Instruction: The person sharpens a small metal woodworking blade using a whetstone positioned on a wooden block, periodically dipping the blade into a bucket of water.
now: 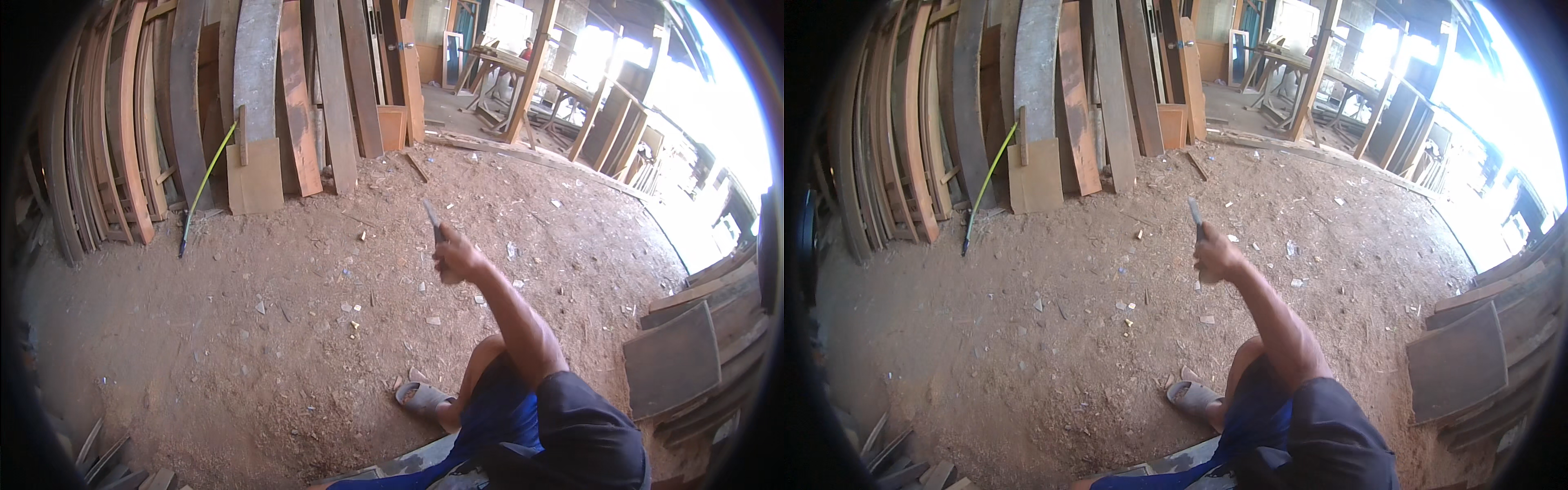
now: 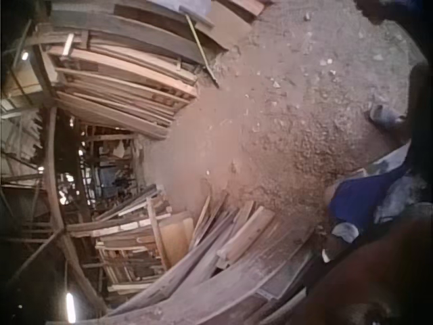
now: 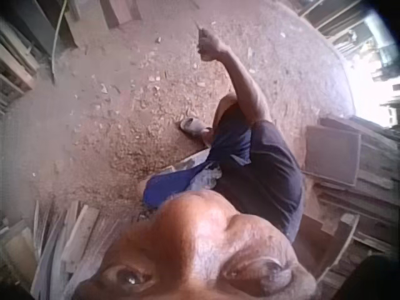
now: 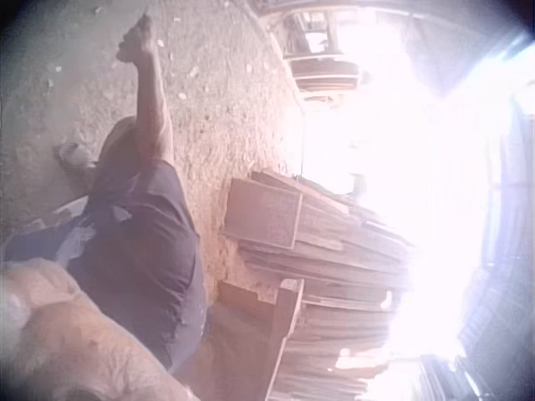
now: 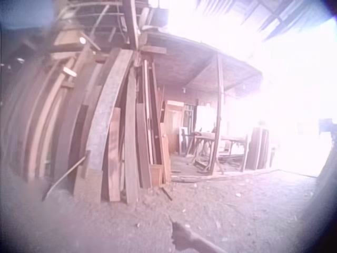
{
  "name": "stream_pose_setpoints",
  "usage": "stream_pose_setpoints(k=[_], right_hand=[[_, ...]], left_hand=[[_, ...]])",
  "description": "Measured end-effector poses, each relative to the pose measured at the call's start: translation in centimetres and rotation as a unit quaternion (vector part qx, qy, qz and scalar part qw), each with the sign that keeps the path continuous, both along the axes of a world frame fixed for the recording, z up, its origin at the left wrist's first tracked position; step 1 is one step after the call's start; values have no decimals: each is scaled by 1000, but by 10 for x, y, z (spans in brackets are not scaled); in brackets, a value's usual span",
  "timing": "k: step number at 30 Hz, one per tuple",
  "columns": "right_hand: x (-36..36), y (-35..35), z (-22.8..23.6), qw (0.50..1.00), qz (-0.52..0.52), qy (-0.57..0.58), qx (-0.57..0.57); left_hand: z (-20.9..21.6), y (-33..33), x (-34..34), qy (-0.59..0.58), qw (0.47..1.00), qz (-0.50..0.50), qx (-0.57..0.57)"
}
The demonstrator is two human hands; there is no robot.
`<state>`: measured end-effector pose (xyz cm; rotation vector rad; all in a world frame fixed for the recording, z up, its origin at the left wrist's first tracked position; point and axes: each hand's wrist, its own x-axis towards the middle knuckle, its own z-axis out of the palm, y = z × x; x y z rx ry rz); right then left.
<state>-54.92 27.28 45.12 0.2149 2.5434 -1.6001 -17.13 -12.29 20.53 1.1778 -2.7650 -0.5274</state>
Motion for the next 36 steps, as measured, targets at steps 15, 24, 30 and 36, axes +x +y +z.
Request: stream_pose_setpoints(k=[15,24,30,36], right_hand=[[-118,49,176,746,125,244,607],[-137,70,187,770,106,232,585],[-109,51,163,809,88,223,537],[-118,83,102,787,122,223,562]], left_hand=[[-7,-19,18,8,1000,21,17],[-12,-17,23,10,999,20,30],[-13,-27,32,8,999,30,25],[-14,-31,39,13,999,35,25]])
